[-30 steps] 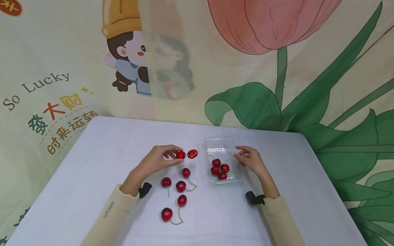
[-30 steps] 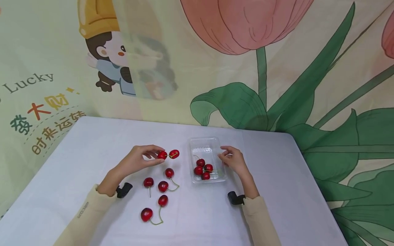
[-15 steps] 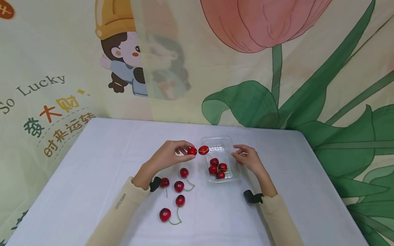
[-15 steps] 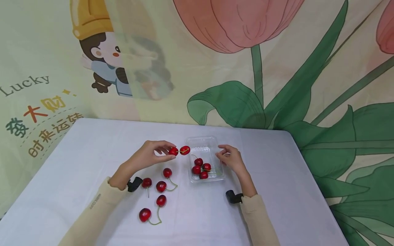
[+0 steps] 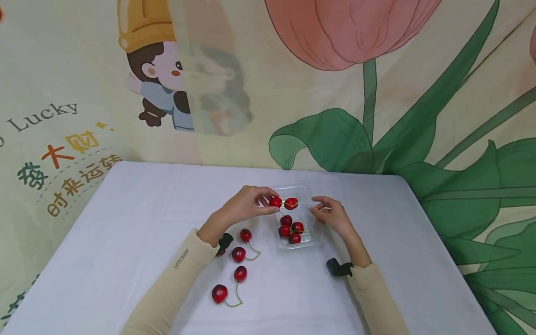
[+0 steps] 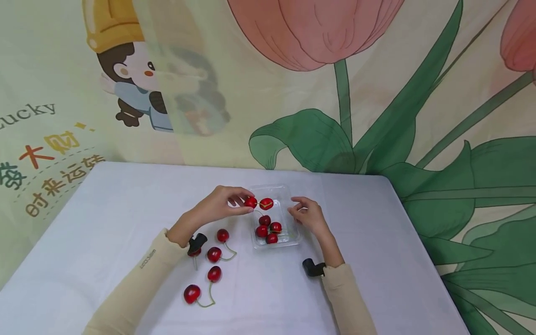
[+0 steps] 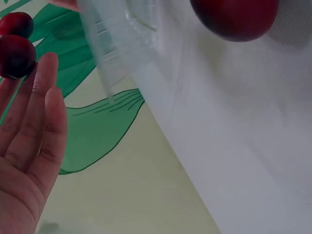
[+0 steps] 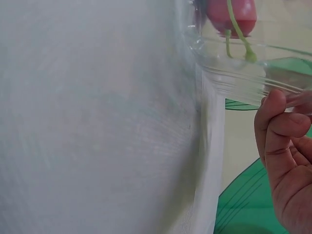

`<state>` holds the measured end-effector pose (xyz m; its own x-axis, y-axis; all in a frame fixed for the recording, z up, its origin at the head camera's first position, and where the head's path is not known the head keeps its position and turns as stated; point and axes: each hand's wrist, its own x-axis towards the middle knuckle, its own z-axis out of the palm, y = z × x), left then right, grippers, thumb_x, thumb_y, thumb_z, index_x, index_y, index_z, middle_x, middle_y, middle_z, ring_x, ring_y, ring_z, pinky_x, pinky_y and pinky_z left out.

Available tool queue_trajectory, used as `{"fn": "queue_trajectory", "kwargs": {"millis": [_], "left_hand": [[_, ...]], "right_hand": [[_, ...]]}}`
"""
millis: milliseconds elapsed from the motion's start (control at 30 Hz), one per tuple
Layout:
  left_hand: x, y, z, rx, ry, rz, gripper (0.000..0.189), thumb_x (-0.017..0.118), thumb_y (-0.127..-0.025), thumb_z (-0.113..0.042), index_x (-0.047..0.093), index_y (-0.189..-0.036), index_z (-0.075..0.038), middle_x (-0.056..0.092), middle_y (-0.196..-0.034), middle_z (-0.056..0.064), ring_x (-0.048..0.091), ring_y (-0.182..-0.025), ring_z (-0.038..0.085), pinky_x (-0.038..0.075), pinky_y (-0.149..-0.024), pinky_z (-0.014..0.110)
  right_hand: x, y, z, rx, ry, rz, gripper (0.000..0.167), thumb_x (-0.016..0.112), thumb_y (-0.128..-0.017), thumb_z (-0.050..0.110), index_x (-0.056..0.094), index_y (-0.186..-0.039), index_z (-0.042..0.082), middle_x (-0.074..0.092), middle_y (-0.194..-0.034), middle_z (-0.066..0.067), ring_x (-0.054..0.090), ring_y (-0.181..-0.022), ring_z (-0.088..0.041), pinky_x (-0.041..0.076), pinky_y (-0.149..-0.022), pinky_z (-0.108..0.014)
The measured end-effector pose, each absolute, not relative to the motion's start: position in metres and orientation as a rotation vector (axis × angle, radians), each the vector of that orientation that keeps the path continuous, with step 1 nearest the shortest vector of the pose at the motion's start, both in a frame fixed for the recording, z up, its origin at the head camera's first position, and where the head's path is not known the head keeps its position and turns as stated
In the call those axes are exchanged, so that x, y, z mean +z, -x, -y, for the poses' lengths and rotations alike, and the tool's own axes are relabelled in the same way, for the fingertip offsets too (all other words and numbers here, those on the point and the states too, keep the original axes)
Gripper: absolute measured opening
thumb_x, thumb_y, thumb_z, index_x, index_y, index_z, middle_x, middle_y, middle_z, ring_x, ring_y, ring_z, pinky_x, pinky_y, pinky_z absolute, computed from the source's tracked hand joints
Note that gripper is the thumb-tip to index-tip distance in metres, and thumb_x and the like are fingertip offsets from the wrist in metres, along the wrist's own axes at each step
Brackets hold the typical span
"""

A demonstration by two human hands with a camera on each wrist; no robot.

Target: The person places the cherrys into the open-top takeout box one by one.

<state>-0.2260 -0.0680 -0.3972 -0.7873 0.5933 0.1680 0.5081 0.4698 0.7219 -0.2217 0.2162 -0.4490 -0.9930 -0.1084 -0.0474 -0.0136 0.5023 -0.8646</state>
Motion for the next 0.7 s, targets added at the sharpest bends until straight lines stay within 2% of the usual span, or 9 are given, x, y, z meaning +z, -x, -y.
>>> {"fn": "queue_trajectory", "kwargs": {"millis": [167, 433, 700], "left_hand": [[-0.405, 0.231, 0.061, 1.176, -0.993, -2.552, 0.035, 0.075, -0.087, -0.022, 0.067, -0.118, -0.008, 0.07, -0.103, 0.001, 0.065, -0.09, 0.014, 0.054, -0.084, 0.033], [-0.409, 0.235, 0.046, 1.112, -1.013, -2.517, 0.037, 0.075, -0.087, -0.019, 0.066, -0.122, -0.007, 0.068, -0.108, 0.003, 0.066, -0.091, 0.015, 0.054, -0.086, 0.035], [-0.417, 0.243, 0.032, 1.037, -1.042, -2.516, 0.036, 0.073, -0.089, -0.019, 0.066, -0.121, -0.006, 0.068, -0.109, 0.004, 0.065, -0.091, 0.015, 0.054, -0.084, 0.027]], "right_hand": [[-0.45, 0.22, -0.215, -1.527, 0.116, -2.633, 0.042, 0.066, -0.092, 0.007, 0.054, -0.129, -0.009, 0.062, -0.09, -0.017, 0.055, -0.06, -0.014, 0.05, -0.056, -0.021], [-0.454, 0.222, -0.215, -1.524, 0.13, -2.627, 0.044, 0.067, -0.093, 0.011, 0.054, -0.13, -0.007, 0.062, -0.091, -0.017, 0.057, -0.062, -0.015, 0.051, -0.058, -0.022], [-0.453, 0.22, -0.214, -1.523, 0.12, -2.616, 0.043, 0.066, -0.093, 0.008, 0.054, -0.131, -0.007, 0.062, -0.091, -0.016, 0.057, -0.061, -0.015, 0.051, -0.058, -0.023]]}}
